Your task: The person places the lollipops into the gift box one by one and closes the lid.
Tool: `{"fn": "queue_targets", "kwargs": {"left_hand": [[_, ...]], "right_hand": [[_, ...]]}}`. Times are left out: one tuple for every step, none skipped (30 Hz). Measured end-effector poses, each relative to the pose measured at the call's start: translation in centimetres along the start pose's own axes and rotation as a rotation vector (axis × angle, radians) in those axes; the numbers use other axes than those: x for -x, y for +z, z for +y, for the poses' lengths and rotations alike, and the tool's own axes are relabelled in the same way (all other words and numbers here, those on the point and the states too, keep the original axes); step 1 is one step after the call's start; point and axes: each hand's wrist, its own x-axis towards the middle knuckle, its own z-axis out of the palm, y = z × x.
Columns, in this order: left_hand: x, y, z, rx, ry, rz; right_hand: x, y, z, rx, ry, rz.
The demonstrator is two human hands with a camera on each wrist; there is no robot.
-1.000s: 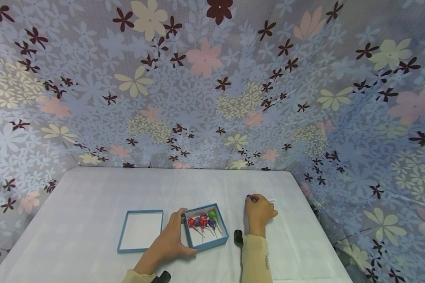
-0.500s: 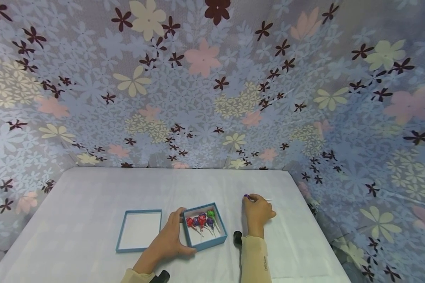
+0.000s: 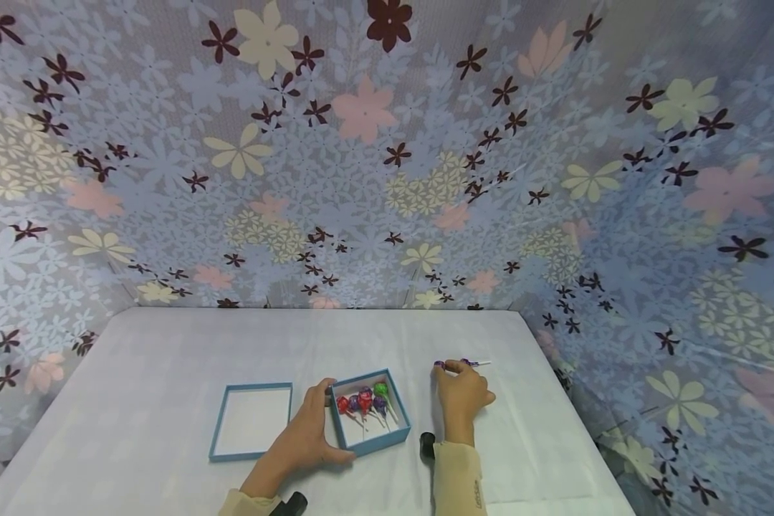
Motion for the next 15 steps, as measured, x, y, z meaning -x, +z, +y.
{"fn": "queue_targets", "kwargs": {"left_hand": [[0.0,0.0,0.0,0.001,0.002,0.0],[0.0,-0.1,0.0,0.0,0.004,0.0],[0.0,-0.1,0.0,0.0,0.006,0.001],[0.0,-0.1,0.0,0.001,0.009,0.002],[0.0,-0.1,0.0,0.002,0.009,0.002],[0.0,-0.1,0.0,0.003,0.008,0.001],[0.0,-0.1,0.0,0.003,0.007,-0.001],[0.0,-0.1,0.0,0.001,0.005,-0.001],[0.0,-0.1,-0.1,0.002,0.005,0.001],[0.0,-0.1,-0.1,0.002,0.004,0.001],[0.0,-0.1,-0.1,0.001,0.003,0.002],[0.0,0.0,-0.1,-0.001,0.002,0.002],[0.0,0.0,-0.2,-0.001,0.001,0.001],[0.0,0.0,-0.2,-0.002,0.001,0.001],[0.0,0.0,-0.2,0.001,0.003,0.001]], "right_hand": [[0.1,0.0,-0.1,0.003,0.002,-0.002],[0.3,0.0,-0.2,0.009,0.003,-0.003],[0.4,0.0,-0.3,0.01,0.004,-0.003],[0.6,0.0,-0.4,0.007,0.004,-0.003],[0.7,0.0,-0.5,0.005,0.003,-0.002],[0.9,-0.1,-0.6,0.001,-0.001,-0.001],[1.0,-0.1,-0.7,-0.005,-0.005,0.003],[1.2,-0.1,-0.8,-0.012,-0.01,0.007],[1.3,-0.2,-0.9,-0.021,-0.019,0.011],[1.4,-0.2,-1.0,-0.03,-0.026,0.015],[1.6,-0.3,-1.0,-0.036,-0.033,0.017],[1.7,-0.3,-1.1,-0.043,-0.038,0.019],[1.8,-0.3,-1.1,-0.048,-0.041,0.02],[1.9,-0.3,-1.2,-0.049,-0.045,0.02],[2.0,-0.3,-1.2,-0.051,-0.051,0.021]]}}
